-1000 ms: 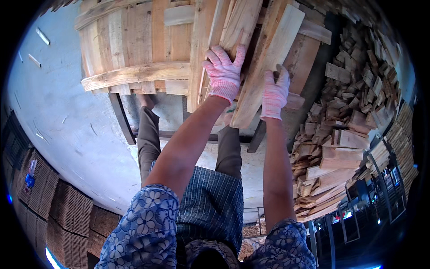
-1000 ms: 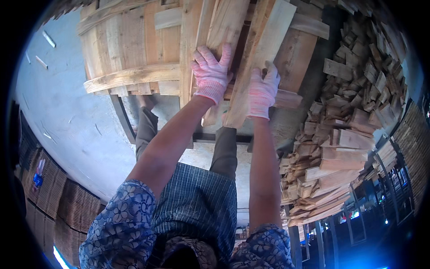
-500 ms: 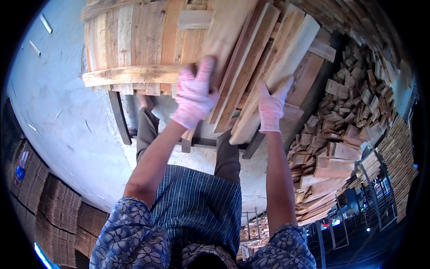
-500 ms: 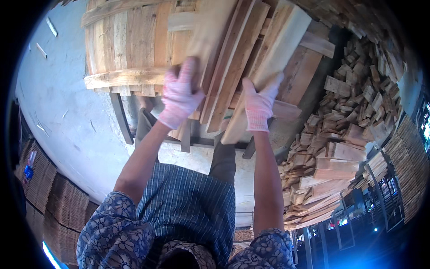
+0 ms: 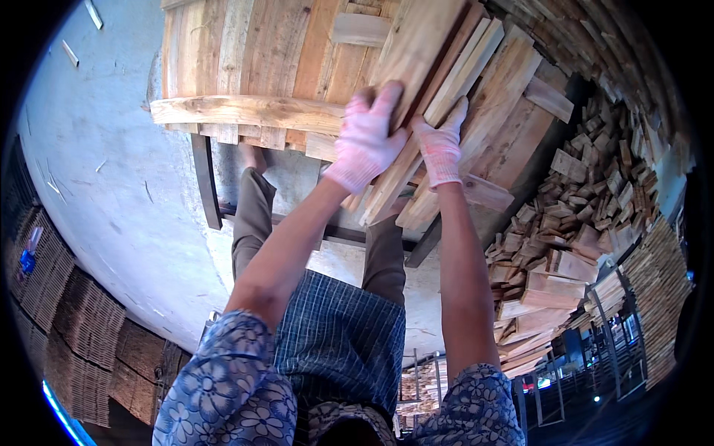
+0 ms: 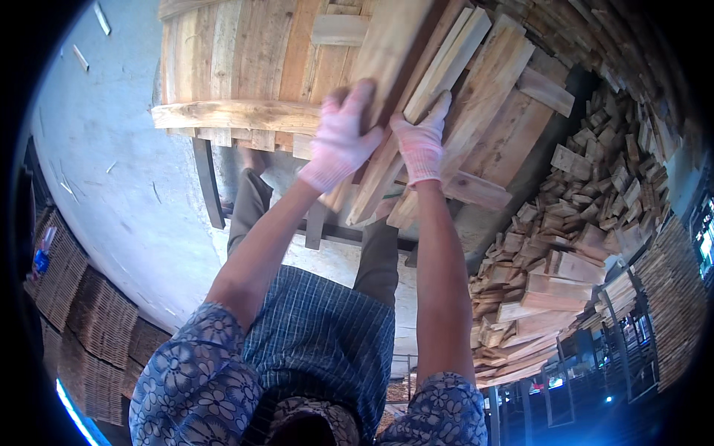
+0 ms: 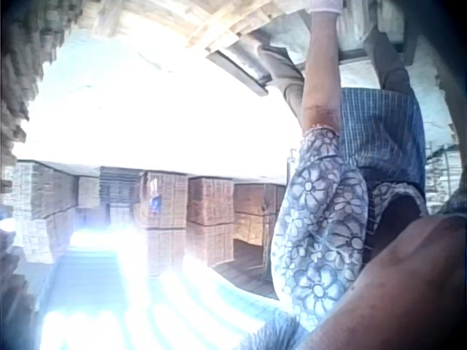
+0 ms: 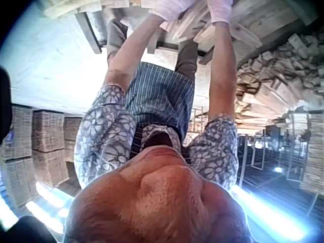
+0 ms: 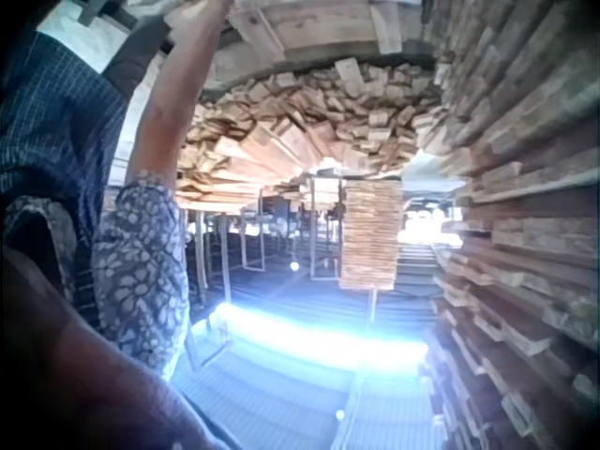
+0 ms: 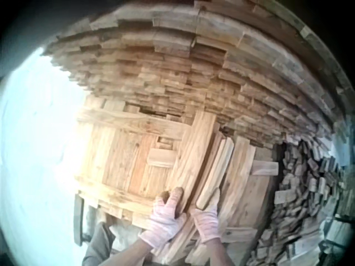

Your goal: The person picks up wooden planks from a pile and stacks them onto a wooden pallet. They repeatedly lift the planks and place them in a neat arrangement on the pallet.

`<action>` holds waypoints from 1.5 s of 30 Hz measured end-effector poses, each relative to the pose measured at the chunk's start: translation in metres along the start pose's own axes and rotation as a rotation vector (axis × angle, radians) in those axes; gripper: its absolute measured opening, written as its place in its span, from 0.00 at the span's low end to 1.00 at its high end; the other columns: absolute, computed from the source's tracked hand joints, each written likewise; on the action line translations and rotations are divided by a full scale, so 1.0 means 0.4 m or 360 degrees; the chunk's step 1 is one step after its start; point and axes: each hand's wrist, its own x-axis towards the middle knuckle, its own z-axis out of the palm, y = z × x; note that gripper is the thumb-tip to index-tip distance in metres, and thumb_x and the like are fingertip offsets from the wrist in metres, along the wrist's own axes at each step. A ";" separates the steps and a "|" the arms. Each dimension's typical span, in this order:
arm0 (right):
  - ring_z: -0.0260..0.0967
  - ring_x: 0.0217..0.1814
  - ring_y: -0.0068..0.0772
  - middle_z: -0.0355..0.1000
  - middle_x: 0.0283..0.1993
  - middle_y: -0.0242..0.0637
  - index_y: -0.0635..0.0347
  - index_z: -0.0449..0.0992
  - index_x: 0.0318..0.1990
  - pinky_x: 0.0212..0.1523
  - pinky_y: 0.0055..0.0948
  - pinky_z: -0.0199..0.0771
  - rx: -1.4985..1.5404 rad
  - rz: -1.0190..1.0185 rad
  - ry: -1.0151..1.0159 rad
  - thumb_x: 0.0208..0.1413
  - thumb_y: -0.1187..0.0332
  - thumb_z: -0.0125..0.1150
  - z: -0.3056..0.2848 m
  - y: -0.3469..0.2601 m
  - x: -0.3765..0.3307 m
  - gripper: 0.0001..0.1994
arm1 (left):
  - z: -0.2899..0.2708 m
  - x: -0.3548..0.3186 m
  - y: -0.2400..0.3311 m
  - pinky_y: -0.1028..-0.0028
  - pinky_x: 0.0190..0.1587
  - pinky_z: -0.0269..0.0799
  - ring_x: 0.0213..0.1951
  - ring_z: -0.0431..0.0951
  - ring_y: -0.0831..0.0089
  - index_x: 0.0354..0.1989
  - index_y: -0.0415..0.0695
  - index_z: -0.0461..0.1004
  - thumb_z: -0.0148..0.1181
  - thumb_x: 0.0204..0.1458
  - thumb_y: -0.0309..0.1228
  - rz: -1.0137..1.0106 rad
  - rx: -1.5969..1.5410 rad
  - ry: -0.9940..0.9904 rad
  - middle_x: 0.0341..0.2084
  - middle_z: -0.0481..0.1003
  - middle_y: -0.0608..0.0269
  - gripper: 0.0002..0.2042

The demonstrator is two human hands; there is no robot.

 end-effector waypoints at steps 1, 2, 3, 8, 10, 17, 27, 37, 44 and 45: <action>0.65 0.70 0.57 0.62 0.69 0.64 0.62 0.38 0.78 0.70 0.39 0.65 0.0121 -0.0031 -0.0041 0.46 0.62 0.73 -0.014 0.005 -0.004 0.57 | 0.043 0.027 0.000 0.51 0.64 0.68 0.62 0.65 0.36 0.70 0.59 0.61 0.68 0.50 0.34 0.0006 0.0111 -0.0048 0.62 0.62 0.35 0.37; 0.66 0.70 0.50 0.64 0.69 0.60 0.66 0.39 0.78 0.69 0.35 0.66 0.0190 0.0056 -0.0116 0.46 0.64 0.73 -0.046 -0.035 -0.030 0.56 | 0.076 0.034 0.002 0.47 0.62 0.66 0.61 0.66 0.37 0.70 0.59 0.60 0.66 0.52 0.35 0.0039 0.0317 -0.0034 0.60 0.64 0.35 0.35; 0.66 0.69 0.47 0.64 0.68 0.58 0.65 0.38 0.78 0.68 0.34 0.67 -0.0002 0.0006 0.0006 0.47 0.66 0.72 -0.068 0.025 -0.019 0.55 | 0.114 0.040 0.023 0.44 0.60 0.65 0.60 0.68 0.38 0.70 0.58 0.59 0.63 0.54 0.35 0.0111 0.0513 -0.0042 0.59 0.66 0.35 0.34; 0.63 0.68 0.45 0.57 0.73 0.54 0.59 0.41 0.79 0.70 0.35 0.65 0.0060 0.0180 -0.0164 0.54 0.68 0.69 -0.203 -0.033 -0.196 0.50 | 0.261 0.059 -0.059 0.45 0.52 0.66 0.55 0.69 0.44 0.71 0.62 0.58 0.56 0.55 0.32 0.0174 0.0998 0.0384 0.56 0.67 0.38 0.32; 0.62 0.69 0.44 0.56 0.74 0.52 0.57 0.41 0.79 0.70 0.37 0.64 0.0007 0.0018 -0.0121 0.53 0.71 0.68 -0.209 -0.014 -0.248 0.50 | 0.248 0.068 -0.068 0.48 0.49 0.67 0.55 0.69 0.45 0.71 0.65 0.58 0.56 0.53 0.32 0.0166 0.0877 0.0427 0.55 0.68 0.40 0.34; 0.56 0.75 0.48 0.51 0.76 0.53 0.58 0.38 0.80 0.73 0.40 0.61 0.0217 -0.0206 -0.0303 0.50 0.77 0.65 -0.063 -0.160 -0.322 0.52 | -0.161 -0.096 -0.075 0.49 0.53 0.72 0.50 0.73 0.42 0.64 0.51 0.65 0.69 0.44 0.31 -0.0019 0.0058 0.0205 0.47 0.71 0.43 0.35; 0.70 0.59 0.66 0.59 0.61 0.64 0.47 0.32 0.79 0.58 0.52 0.74 -0.0704 -0.0106 -0.0190 0.51 0.53 0.70 0.608 -0.513 -0.144 0.57 | -0.739 0.019 -0.519 0.49 0.54 0.71 0.52 0.72 0.39 0.67 0.52 0.67 0.69 0.41 0.34 -0.0083 0.0672 0.0598 0.52 0.69 0.34 0.38; 0.70 0.57 0.66 0.57 0.62 0.64 0.51 0.31 0.79 0.57 0.53 0.75 -0.0818 -0.0114 -0.0113 0.53 0.50 0.69 0.700 -0.568 -0.181 0.57 | -0.884 0.244 -0.755 0.54 0.67 0.65 0.64 0.68 0.42 0.69 0.47 0.63 0.63 0.58 0.45 -0.0272 0.0147 0.0407 0.60 0.68 0.39 0.32; 0.70 0.58 0.69 0.56 0.64 0.66 0.48 0.27 0.79 0.56 0.56 0.76 -0.0574 -0.0136 -0.0184 0.54 0.44 0.68 0.995 -0.773 -0.232 0.59 | -0.819 0.297 -0.765 0.60 0.72 0.58 0.69 0.64 0.47 0.70 0.36 0.63 0.44 0.69 0.51 -0.0510 -0.0139 0.0353 0.66 0.66 0.37 0.32; 0.69 0.60 0.71 0.54 0.67 0.68 0.49 0.27 0.79 0.57 0.56 0.76 -0.0444 -0.0033 -0.0244 0.53 0.44 0.68 1.007 -0.787 -0.237 0.59 | -0.816 0.297 -0.791 0.60 0.72 0.58 0.69 0.64 0.47 0.69 0.35 0.62 0.43 0.69 0.51 -0.0452 -0.0114 0.0377 0.66 0.66 0.37 0.32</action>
